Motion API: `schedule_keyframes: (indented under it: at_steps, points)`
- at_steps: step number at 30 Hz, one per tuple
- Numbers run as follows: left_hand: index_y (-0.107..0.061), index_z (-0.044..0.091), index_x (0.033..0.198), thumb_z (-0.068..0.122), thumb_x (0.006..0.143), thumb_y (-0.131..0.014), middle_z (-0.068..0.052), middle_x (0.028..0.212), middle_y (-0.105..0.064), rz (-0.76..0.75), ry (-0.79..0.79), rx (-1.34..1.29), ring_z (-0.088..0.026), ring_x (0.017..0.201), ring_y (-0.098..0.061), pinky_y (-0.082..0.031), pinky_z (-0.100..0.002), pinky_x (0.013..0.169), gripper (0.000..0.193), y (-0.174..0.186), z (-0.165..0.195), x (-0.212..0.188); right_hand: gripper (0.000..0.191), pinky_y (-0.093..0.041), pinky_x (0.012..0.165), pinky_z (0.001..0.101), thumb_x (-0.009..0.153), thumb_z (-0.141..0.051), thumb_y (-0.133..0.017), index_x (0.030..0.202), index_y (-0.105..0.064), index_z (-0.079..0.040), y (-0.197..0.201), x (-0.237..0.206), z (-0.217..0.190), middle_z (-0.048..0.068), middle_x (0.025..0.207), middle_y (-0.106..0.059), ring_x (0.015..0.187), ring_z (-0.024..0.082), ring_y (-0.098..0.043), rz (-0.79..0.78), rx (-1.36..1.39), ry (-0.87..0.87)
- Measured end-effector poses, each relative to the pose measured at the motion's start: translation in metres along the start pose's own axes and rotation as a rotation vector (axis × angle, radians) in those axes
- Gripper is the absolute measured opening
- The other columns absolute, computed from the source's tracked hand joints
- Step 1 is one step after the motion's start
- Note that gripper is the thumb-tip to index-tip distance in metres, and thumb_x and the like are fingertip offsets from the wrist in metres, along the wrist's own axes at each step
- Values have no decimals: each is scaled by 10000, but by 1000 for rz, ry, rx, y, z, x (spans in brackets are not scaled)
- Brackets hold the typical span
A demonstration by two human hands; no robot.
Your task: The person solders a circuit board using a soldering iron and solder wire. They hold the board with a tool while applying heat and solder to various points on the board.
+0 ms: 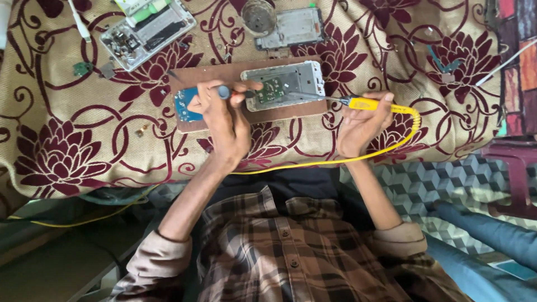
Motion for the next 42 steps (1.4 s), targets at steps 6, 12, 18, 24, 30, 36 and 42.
schedule_keyframes:
  at_steps: [6, 12, 18, 24, 30, 36, 42]
  points:
    - [-420, 60, 1307, -98, 1067, -399, -56, 1081, -605, 6, 120, -295, -191, 970, -679, -435, -334, 833, 288, -8, 3, -7, 434, -412, 558, 303, 1090, -481, -542, 1066, -503, -49, 4, -1, 2, 15, 599, -408, 546, 122, -439, 7, 33, -20]
    - [-524, 66, 1062, -110, 1015, -484, 20, 1084, -797, -90, 44, -33, -200, 938, -456, -268, -374, 900, 187, -21, 15, 3, 397, -391, 547, 270, 1120, -443, -522, 1090, -503, -47, 5, 2, 5, 2, 632, -409, 537, 97, -435, 1, 148, -47]
    - [-515, 18, 1038, -152, 859, -465, 13, 1053, -782, -164, 44, -23, -247, 1030, -416, -268, -412, 935, 252, -22, 21, 2, 394, -380, 543, 256, 1115, -433, -534, 1077, -516, -41, 6, 1, 7, -5, 619, -413, 566, 98, -442, -20, 159, -46]
    - [-484, 32, 1053, -125, 952, -452, 8, 1060, -769, -49, 94, -8, -220, 1019, -398, -283, -389, 943, 189, -13, 8, 5, 384, -396, 570, 275, 1110, -428, -530, 1080, -511, -46, 7, 1, 9, -1, 622, -414, 569, 99, -446, -23, 171, -61]
    - [-515, 58, 1096, -21, 1082, -435, 41, 1028, -776, 27, 122, 49, -161, 970, -432, -241, -369, 928, 113, -11, 4, 12, 379, -382, 512, 243, 1129, -421, -513, 1089, -507, -44, 8, 1, 10, -1, 632, -418, 588, 99, -447, -34, 217, -54]
    - [-539, 59, 1149, 7, 1097, -381, 37, 1068, -788, -49, 90, -86, -138, 999, -502, -274, -359, 939, 174, -33, -5, 24, 366, -390, 534, 262, 1126, -415, -502, 1087, -513, -52, 8, 1, 9, 8, 634, -441, 569, 102, -457, -38, 210, -62]
    - [-515, 51, 1130, 11, 1056, -409, 44, 1069, -793, -72, 21, 0, -184, 1070, -493, -269, -363, 968, 136, -35, -8, 21, 363, -396, 523, 258, 1124, -412, -507, 1087, -515, -51, 7, 1, 9, 11, 632, -450, 566, 108, -461, -50, 215, -72]
Point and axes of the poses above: each hand's wrist, its own x-axis towards the middle knuckle, its own y-axis out of the back of the hand, z = x × y, the point moved 5 cm from there along x, towards the middle knuckle
